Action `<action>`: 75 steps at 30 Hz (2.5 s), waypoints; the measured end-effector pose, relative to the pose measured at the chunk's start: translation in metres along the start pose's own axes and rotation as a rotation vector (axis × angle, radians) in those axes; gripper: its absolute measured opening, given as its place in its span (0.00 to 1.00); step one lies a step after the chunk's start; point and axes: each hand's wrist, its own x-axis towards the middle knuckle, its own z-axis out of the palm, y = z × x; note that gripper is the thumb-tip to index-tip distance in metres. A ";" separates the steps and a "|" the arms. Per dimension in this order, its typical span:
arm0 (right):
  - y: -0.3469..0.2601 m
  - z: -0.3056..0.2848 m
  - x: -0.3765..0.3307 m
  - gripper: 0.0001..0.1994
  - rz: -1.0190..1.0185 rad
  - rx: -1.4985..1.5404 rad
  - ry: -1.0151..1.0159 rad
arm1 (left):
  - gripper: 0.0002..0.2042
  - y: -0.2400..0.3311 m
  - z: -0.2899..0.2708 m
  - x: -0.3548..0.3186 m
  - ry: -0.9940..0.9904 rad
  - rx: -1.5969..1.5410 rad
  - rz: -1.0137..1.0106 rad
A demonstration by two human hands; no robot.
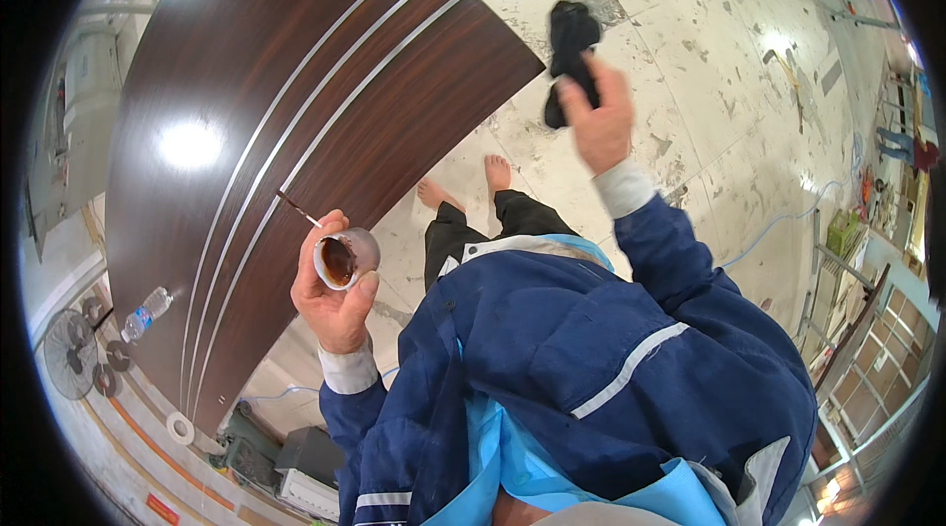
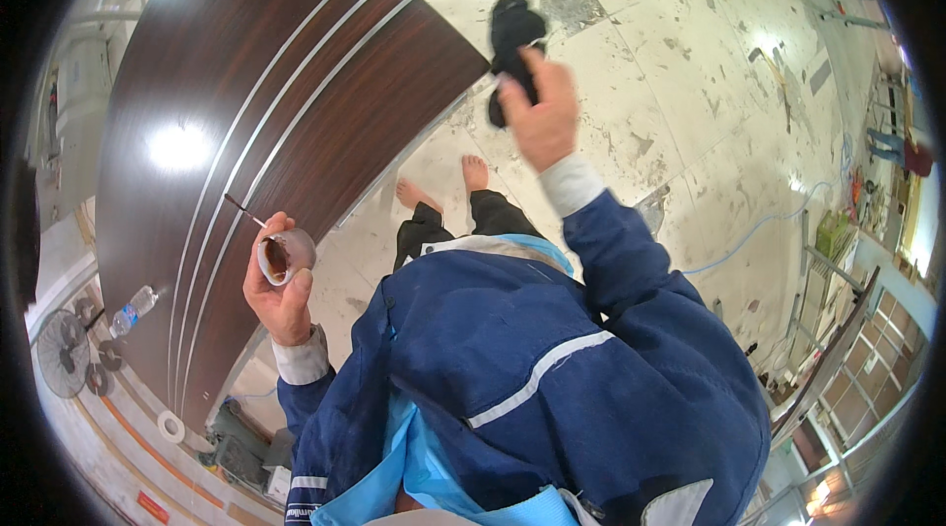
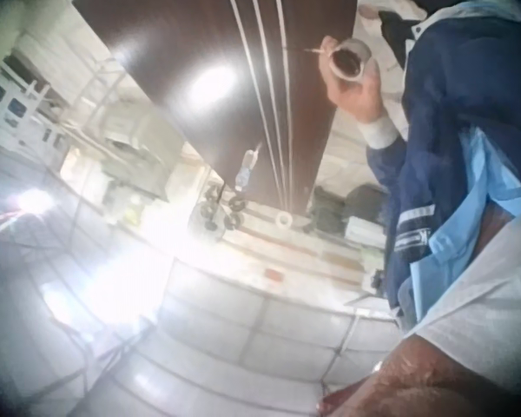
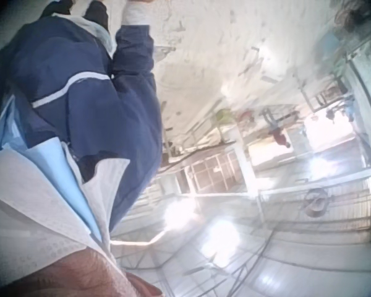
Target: The person applies a dark liquid finish to a large wooden tabletop using a small brush and wipes the surface with a black cloth. The person repeatedly dips the brush into a small container and spreads the finish along the tabletop, then wipes it with the cloth.
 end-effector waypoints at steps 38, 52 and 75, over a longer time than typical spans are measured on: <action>-0.362 0.248 -0.252 0.26 0.191 0.834 -1.060 | 0.36 -0.072 -0.270 -0.218 -0.004 -0.041 0.051; -0.237 0.071 -0.245 0.19 0.653 1.257 -1.037 | 0.31 -0.054 -0.141 -0.121 -0.655 -0.065 0.072; -0.017 -0.010 -0.024 0.06 0.526 0.248 -0.014 | 0.32 -0.031 0.067 0.016 -0.537 0.178 0.035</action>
